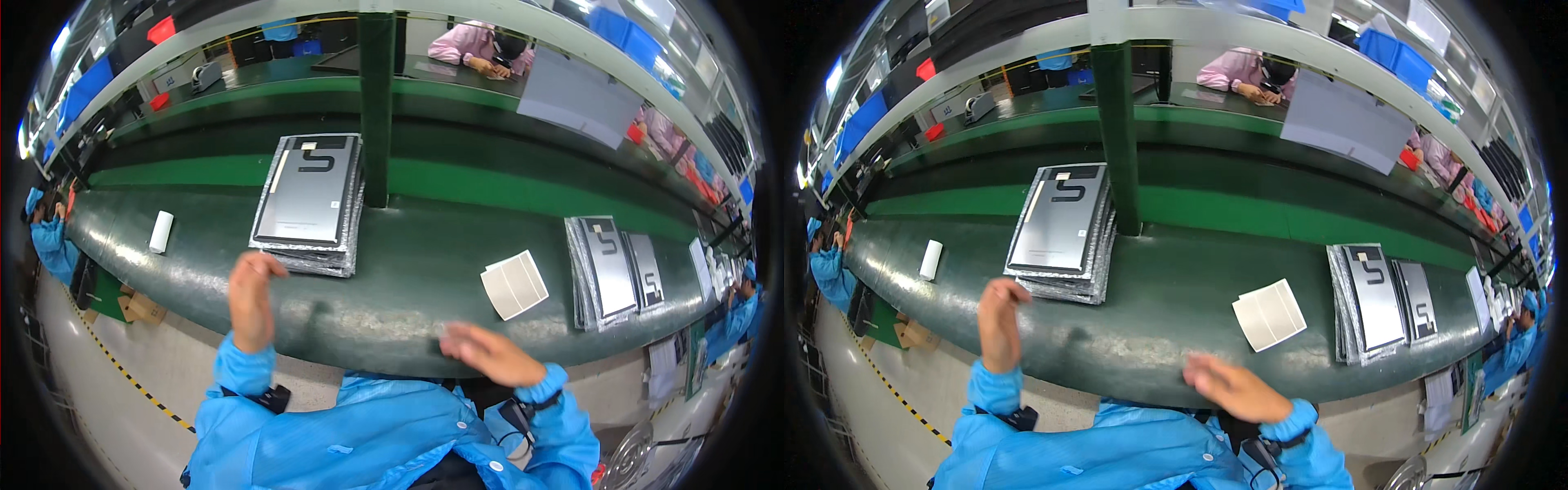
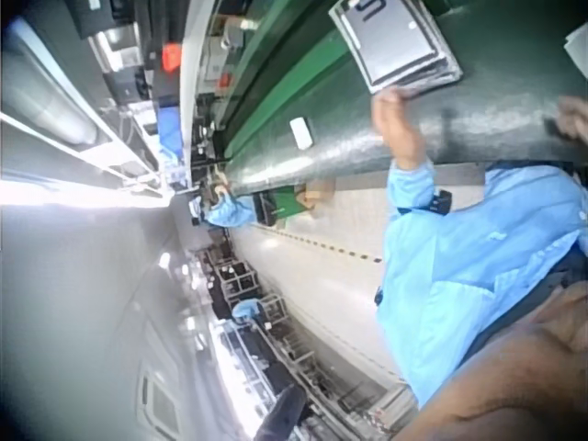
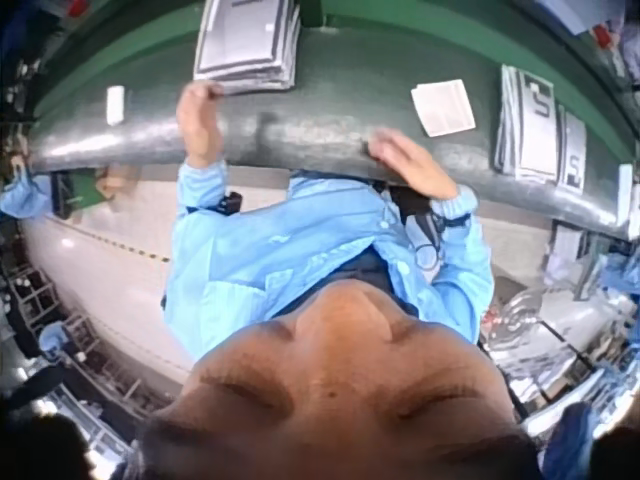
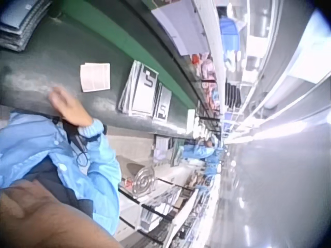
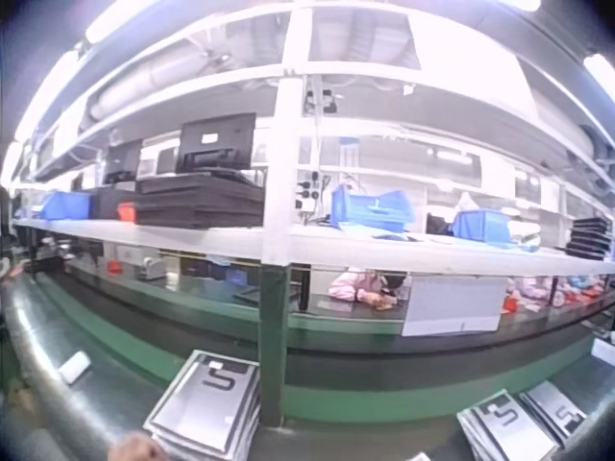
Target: Applying adhesive strips or components to electronic display panels on a conveyor belt.
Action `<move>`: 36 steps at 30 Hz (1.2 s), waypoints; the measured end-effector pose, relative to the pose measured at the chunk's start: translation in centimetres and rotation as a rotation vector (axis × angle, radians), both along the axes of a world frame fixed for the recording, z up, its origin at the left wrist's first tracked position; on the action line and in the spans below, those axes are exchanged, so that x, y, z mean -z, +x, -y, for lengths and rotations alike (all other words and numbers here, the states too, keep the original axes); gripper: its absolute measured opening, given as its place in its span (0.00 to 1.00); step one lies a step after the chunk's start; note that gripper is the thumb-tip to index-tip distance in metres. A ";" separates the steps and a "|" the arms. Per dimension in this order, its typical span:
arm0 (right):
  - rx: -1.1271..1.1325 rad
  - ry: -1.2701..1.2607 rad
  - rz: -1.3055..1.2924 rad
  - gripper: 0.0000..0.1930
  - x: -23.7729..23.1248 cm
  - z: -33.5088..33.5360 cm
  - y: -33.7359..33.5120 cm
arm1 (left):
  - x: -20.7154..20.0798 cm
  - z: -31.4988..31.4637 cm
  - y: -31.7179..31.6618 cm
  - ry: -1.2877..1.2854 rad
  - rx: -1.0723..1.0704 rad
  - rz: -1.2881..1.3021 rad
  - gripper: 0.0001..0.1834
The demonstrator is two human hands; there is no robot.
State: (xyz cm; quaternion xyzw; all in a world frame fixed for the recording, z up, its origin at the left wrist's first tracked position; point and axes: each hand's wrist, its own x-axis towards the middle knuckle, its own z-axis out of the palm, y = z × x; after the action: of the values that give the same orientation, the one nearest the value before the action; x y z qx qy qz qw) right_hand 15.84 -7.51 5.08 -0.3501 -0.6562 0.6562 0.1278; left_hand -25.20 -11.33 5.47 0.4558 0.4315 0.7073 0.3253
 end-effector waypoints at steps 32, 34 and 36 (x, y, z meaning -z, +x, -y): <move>0.332 -0.718 -0.421 0.39 2.9 -15.2 -31.6 | 7.4 -8.6 -18.0 -0.475 0.286 0.380 0.43; 0.336 -0.686 -0.392 0.43 3.6 -14.8 -33.4 | 8.0 -8.0 -20.4 -0.473 0.255 0.392 0.41; 0.342 -0.647 -0.428 0.46 4.5 -15.1 -34.8 | 9.4 -8.4 -22.9 -0.478 0.253 0.405 0.36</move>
State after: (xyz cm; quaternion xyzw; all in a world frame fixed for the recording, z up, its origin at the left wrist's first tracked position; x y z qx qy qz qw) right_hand -18.97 7.56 0.58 -0.3320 -0.3076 0.8554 0.2518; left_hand -48.14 -2.89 -3.92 0.2668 0.4518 0.6164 0.5871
